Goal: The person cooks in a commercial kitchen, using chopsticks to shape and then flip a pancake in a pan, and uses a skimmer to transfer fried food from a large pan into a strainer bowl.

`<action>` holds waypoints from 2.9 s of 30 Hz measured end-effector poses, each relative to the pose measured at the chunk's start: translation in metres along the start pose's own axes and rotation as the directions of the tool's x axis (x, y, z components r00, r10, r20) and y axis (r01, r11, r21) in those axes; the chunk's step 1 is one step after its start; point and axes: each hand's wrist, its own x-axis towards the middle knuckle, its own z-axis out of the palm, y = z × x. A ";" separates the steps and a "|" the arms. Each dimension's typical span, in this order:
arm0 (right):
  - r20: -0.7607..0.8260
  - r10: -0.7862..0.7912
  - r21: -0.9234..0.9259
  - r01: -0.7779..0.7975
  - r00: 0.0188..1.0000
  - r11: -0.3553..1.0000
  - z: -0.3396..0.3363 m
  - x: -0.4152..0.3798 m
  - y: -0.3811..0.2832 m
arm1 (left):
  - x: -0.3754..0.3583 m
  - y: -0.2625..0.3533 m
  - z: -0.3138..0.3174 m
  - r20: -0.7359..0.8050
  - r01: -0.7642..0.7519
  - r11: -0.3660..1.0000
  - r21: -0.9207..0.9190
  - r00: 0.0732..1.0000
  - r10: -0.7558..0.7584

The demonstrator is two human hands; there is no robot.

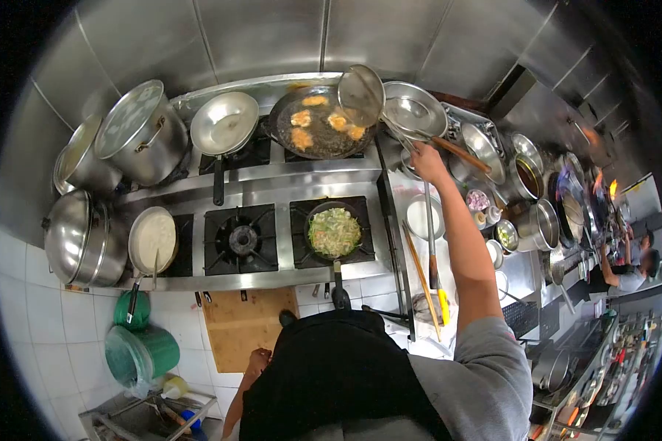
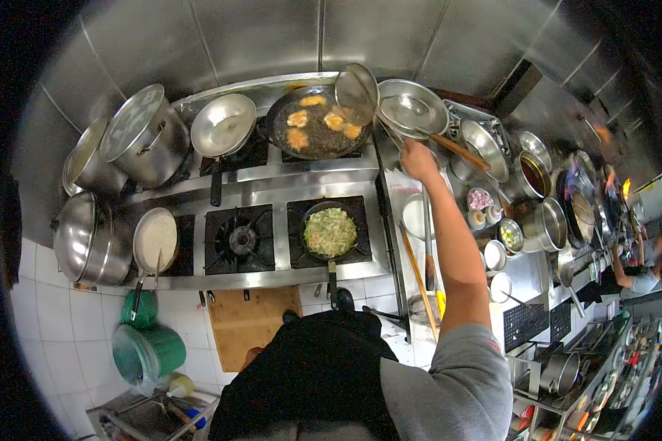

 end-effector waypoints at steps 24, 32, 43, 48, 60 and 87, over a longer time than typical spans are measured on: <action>0.378 0.176 0.620 -0.389 0.909 0.681 -0.004 -0.018 -0.020 | 0.012 -0.119 0.073 0.088 0.135 0.764 -0.630 0.991 -0.102; 0.264 0.194 0.513 -0.308 0.945 0.801 -0.035 -0.024 -0.017 | -0.007 -0.053 0.031 -0.177 -0.162 0.972 -0.170 0.975 0.132; 0.004 -0.069 -0.045 0.069 0.998 0.997 -0.052 -0.020 0.001 | 0.021 -0.106 0.060 0.050 -0.160 0.969 0.187 0.987 0.154; 0.001 -0.125 -0.111 0.125 0.992 0.986 -0.046 -0.010 0.004 | 0.018 -0.103 0.052 0.073 -0.191 0.978 0.086 0.980 0.185; 0.106 -0.118 -0.219 0.139 0.987 0.966 -0.036 0.009 -0.009 | -0.003 -0.016 -0.002 0.059 0.025 0.998 0.049 0.998 -0.028; 0.590 0.211 0.633 -0.609 0.779 0.479 -0.082 -0.012 -0.008 | 0.003 0.012 -0.008 0.178 0.472 0.606 -0.640 0.858 -0.481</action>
